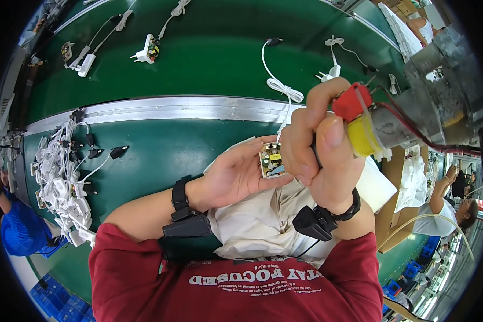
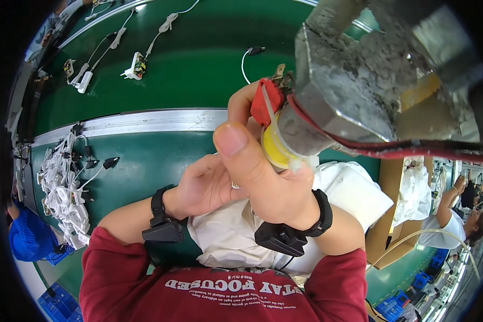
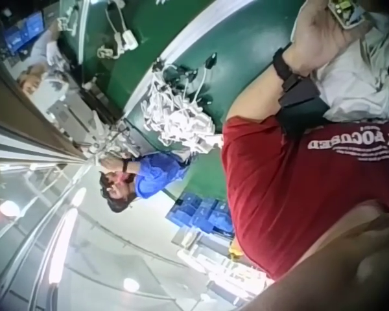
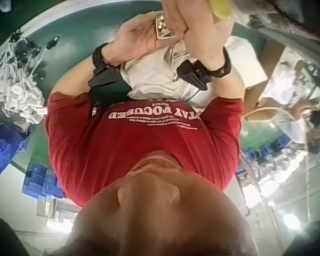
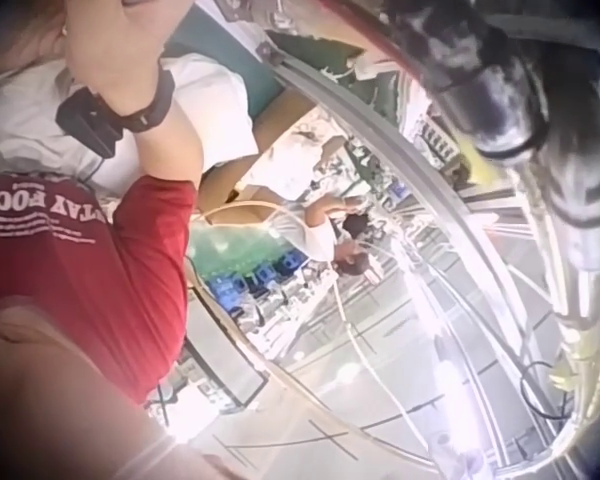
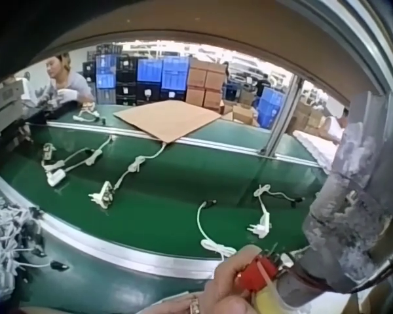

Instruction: The person picks up a circuit board and applies glue to it using a dispenser. They then place the circuit board onto the conveyor belt and repeat the process with another board.

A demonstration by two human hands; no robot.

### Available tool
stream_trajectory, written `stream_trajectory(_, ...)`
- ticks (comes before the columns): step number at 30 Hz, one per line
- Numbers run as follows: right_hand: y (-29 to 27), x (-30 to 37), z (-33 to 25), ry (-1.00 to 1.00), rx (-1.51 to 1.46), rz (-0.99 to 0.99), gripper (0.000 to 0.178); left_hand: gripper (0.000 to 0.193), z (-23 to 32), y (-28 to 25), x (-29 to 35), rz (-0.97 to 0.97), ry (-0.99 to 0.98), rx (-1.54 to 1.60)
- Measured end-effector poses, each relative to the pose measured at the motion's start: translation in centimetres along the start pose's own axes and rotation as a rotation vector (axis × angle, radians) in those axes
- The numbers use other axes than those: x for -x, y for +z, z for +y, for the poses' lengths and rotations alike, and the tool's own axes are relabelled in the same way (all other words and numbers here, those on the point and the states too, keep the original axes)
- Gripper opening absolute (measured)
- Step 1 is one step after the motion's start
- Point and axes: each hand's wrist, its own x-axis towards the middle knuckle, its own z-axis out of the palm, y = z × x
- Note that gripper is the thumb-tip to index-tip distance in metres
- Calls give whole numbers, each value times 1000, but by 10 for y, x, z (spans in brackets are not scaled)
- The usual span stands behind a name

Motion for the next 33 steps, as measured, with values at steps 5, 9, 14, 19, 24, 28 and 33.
stream_trajectory(5, -3, 3, -4, 2, -55, 20, 28, 39, -1, 2, 1, 21, -5, 6)
stream_trajectory(9, -2, 4, -6, 8, -119, 45, 21, 39, 0, 2, 2, 3, -8, -10)
stream_trajectory(14, 0, 3, -6, 1, -98, 39, 18, 39, 1, 1, 3, 22, 0, -32)
stream_trajectory(19, 3, 3, -5, -17, -116, 51, 18, 39, 1, -1, 4, 40, -8, -19)
stream_trajectory(24, 4, 4, -5, -21, -155, 25, 18, 39, 1, 2, 5, 30, -9, -53)
stream_trajectory(28, 6, 2, -4, -38, -92, 10, 25, 39, 1, 3, 6, 32, -4, -69)
stream_trajectory(33, 8, 1, -2, -58, 19, -23, 37, 40, 1, -1, 7, 21, 11, -85)
